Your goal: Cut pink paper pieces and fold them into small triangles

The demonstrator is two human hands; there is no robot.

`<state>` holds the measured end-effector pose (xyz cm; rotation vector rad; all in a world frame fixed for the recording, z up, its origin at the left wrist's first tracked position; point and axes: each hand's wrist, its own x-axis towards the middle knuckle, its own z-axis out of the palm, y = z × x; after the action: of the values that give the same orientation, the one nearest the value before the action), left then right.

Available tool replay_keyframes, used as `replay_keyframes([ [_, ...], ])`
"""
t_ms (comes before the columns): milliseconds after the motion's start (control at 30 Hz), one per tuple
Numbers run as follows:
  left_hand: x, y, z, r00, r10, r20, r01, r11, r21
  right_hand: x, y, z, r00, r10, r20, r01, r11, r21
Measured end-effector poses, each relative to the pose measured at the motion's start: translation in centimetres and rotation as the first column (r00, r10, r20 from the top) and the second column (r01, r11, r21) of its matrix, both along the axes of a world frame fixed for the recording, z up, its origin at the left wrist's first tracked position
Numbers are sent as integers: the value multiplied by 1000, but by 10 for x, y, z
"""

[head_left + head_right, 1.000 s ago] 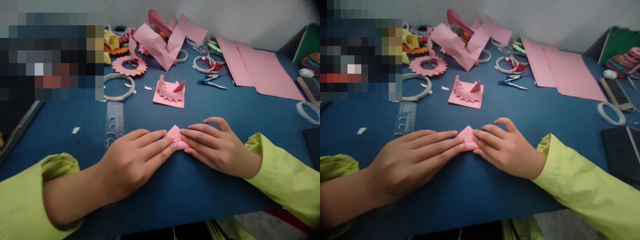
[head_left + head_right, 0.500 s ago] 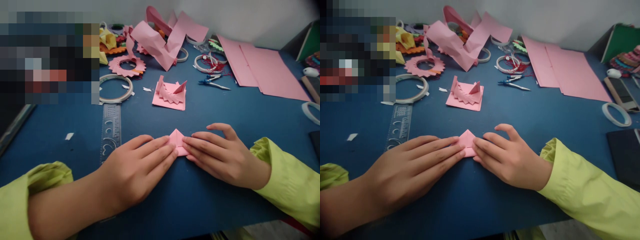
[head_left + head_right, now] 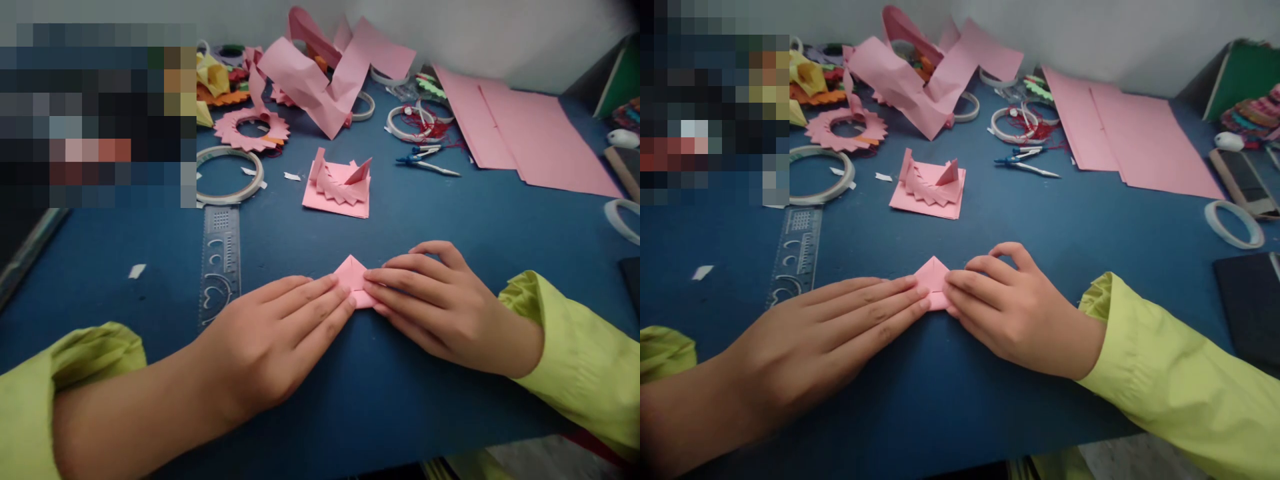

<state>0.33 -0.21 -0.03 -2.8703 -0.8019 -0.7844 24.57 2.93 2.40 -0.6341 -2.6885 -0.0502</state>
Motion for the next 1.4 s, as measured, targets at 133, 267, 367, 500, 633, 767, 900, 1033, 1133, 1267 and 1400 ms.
replay_keyframes([
  [133,0,1,1,1000,-18,-5,17,1000,-18,-2,-1,1,999,-36,-28,34,997,-72],
  [267,0,1,2,1000,-18,-3,18,999,-27,-3,0,2,998,-38,-46,34,996,-80],
  [367,1,3,3,999,-33,5,33,999,-30,-3,0,2,999,-20,-36,18,999,-51],
  [500,3,5,5,999,-42,10,43,999,-28,-1,0,1,1000,3,-23,-3,1000,-6],
  [633,4,5,4,1000,-27,5,27,1000,2,-2,0,0,1000,10,-18,-10,1000,18],
  [767,2,-1,4,1000,-24,-9,25,998,57,-2,1,0,1000,7,-15,-7,1000,1],
  [900,-2,-12,12,994,-33,-104,37,999,37,-2,2,-1,1000,10,-21,-11,1000,-17],
  [1033,0,-19,22,973,-129,-192,133,991,7,-1,2,-1,1000,5,-17,-6,1000,-25],
  [1133,6,-18,23,979,-117,-166,123,992,27,-1,3,-1,999,13,-32,-14,999,-41],
  [1267,10,-17,19,983,-109,-147,117,992,47,-1,3,-1,999,13,-43,-15,998,-60],
  [1400,10,-21,19,983,-93,-159,103,993,54,-1,1,-1,1000,8,-25,-9,1000,-28],
])
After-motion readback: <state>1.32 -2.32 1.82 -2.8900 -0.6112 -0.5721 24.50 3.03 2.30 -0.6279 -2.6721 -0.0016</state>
